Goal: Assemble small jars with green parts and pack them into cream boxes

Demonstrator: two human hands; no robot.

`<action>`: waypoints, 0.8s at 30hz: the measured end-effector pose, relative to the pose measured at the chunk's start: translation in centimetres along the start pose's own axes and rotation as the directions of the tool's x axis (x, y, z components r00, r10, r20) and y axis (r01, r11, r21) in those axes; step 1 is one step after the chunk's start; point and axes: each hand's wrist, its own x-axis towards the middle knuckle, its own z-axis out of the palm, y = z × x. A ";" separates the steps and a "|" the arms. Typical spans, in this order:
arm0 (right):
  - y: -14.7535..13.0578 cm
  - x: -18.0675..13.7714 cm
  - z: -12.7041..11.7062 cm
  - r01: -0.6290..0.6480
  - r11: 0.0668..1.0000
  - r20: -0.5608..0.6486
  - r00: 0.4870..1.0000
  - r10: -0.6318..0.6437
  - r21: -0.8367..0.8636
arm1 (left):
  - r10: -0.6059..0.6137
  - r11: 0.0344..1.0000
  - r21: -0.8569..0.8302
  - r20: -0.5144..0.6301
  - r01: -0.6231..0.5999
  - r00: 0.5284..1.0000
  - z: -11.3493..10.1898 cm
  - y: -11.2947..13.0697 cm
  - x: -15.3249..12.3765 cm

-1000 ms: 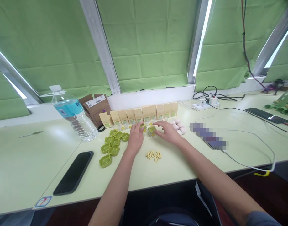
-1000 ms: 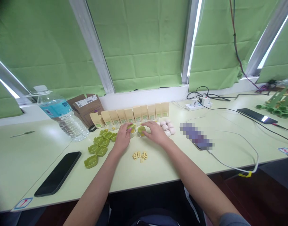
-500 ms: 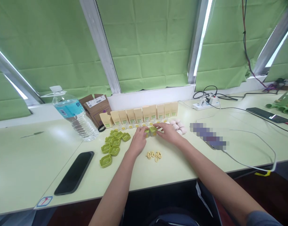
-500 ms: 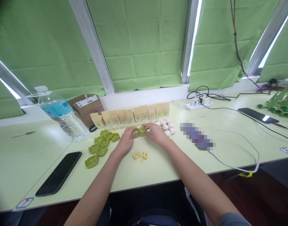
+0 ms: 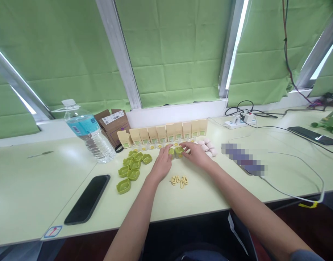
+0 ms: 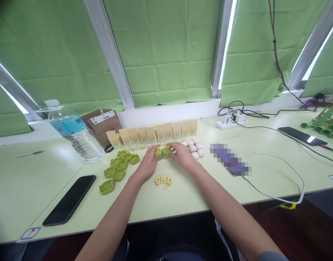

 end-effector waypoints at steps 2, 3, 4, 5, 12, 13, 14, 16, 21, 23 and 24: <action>-0.2 -0.1 -0.1 0.011 1.000 -0.018 1.000 -0.011 -0.016 | -0.011 1.000 -0.019 -0.019 0.010 1.000 -0.1 0.1 -0.1; -0.4 -0.1 -0.1 0.020 1.000 -0.030 0.999 -0.020 -0.020 | -0.009 1.000 -0.027 -0.038 0.008 0.999 -0.2 0.2 0.0; -0.5 -0.1 -0.2 0.029 0.999 -0.045 0.999 -0.030 -0.019 | -0.005 1.000 -0.029 -0.063 0.003 0.998 -0.2 0.3 0.0; -0.7 -0.1 -0.3 0.036 0.999 -0.061 0.997 -0.037 -0.012 | 0.000 1.000 -0.026 -0.094 -0.003 0.996 -0.4 0.4 0.1; -1.6 -0.3 -0.5 0.067 0.995 -0.102 0.993 -0.059 0.073 | 0.023 0.999 0.038 -0.386 -0.009 0.922 -3.1 0.6 2.3; -1.6 -0.3 -0.5 0.071 0.994 -0.103 0.993 -0.063 0.083 | 0.033 0.998 0.065 -0.399 -0.007 0.916 -3.9 0.5 2.7; -1.7 -0.3 -0.5 0.076 0.993 -0.104 0.992 -0.066 0.090 | 0.042 0.995 0.097 -0.411 -0.002 0.911 -4.8 0.3 3.2; -1.7 -0.3 -0.5 0.085 0.992 -0.112 0.991 -0.074 0.097 | 0.050 0.982 0.188 -0.429 0.035 0.902 -7.0 -0.4 4.3; -1.8 -0.3 -0.6 0.099 0.990 -0.129 0.988 -0.086 0.098 | 0.038 0.852 0.486 -0.432 0.197 0.901 -12.5 -4.0 6.8; -1.8 -0.2 -0.6 0.100 0.991 -0.132 0.987 -0.087 0.094 | -0.004 0.780 0.575 -0.389 0.247 0.921 -14.3 -5.8 7.7; -1.8 -0.2 -0.6 0.101 0.990 -0.134 0.987 -0.088 0.094 | -0.031 0.749 0.608 -0.365 0.264 0.931 -15.0 -6.7 8.1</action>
